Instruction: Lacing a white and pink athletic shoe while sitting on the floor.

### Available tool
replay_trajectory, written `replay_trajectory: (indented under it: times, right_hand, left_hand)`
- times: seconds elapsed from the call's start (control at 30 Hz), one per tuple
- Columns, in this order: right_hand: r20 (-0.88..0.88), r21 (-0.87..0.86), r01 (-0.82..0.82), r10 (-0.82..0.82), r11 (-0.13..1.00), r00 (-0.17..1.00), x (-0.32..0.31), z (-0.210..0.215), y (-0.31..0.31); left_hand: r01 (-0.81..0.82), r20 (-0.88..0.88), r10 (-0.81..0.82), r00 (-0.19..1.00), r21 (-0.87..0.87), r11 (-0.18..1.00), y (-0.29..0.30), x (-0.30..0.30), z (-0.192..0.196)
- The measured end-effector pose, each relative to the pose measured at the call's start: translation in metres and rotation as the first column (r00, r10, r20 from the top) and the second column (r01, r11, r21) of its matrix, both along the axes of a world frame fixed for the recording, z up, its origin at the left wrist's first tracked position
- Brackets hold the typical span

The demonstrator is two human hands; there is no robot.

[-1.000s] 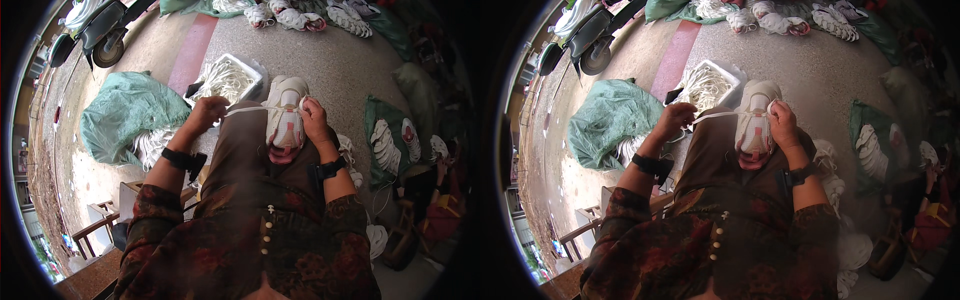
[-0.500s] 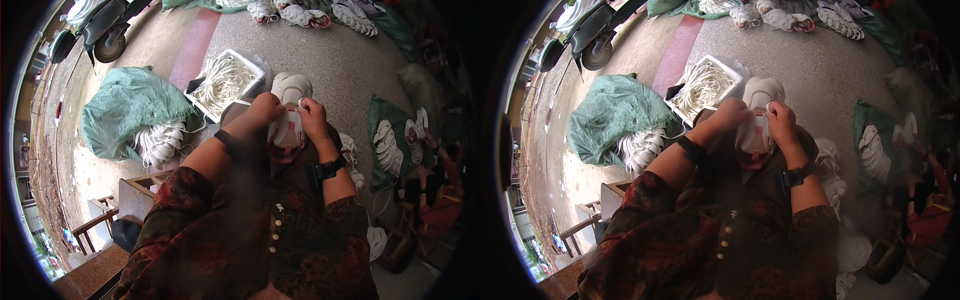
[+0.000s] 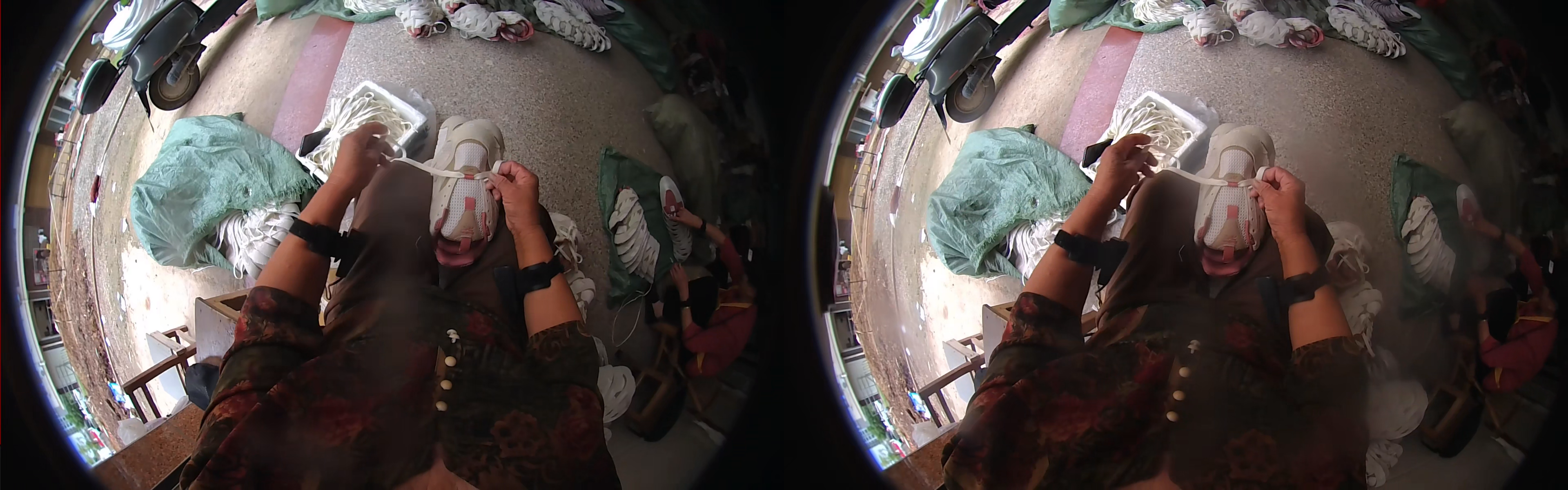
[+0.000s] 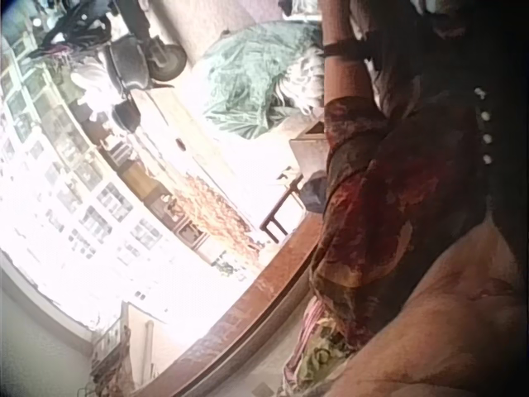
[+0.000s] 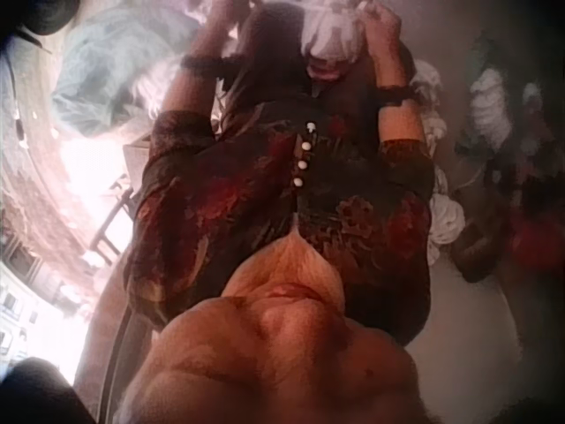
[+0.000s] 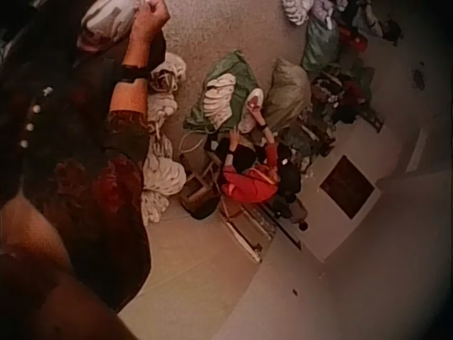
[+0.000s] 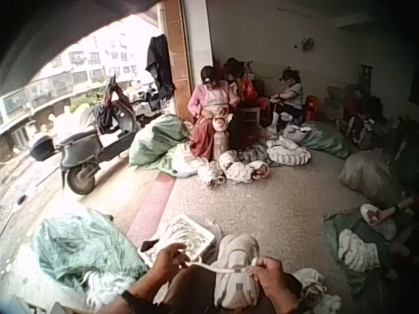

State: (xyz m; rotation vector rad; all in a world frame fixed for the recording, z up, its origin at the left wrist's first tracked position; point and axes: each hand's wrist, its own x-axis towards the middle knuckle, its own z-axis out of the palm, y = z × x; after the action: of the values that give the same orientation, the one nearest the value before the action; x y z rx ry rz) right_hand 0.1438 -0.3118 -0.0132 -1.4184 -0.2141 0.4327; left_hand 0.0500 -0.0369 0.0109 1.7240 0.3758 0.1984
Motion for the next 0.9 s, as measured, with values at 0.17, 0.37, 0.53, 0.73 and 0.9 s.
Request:
replay_trajectory:
  times: [0.17,0.37,0.53,0.73,0.9]
  right_hand:
    - [0.327,-0.276,0.078,0.017,0.958,0.945,0.0,-0.005,0.004]
    - [0.577,-0.667,0.236,0.289,0.707,0.764,0.014,-0.001,0.017]
    - [0.464,-0.708,0.128,0.322,0.694,0.825,0.023,-0.001,0.018]
    - [0.745,-0.584,0.453,0.223,0.674,0.629,-0.019,0.006,0.02]
    - [0.675,-0.687,0.359,0.371,0.632,0.638,-0.041,0.025,0.014]
  left_hand:
    - [-0.218,-0.305,0.199,0.931,-0.029,0.975,0.055,-0.054,-0.014]
    - [-0.477,-0.481,0.239,0.844,-0.467,0.744,0.072,-0.115,-0.048]
    - [-0.336,-0.351,0.129,0.927,-0.629,0.701,0.044,-0.101,-0.035]
    - [0.018,-0.139,-0.096,0.986,-0.478,0.878,-0.029,-0.053,0.011]
    - [0.285,0.087,-0.288,0.954,0.046,0.958,-0.1,-0.018,0.022]
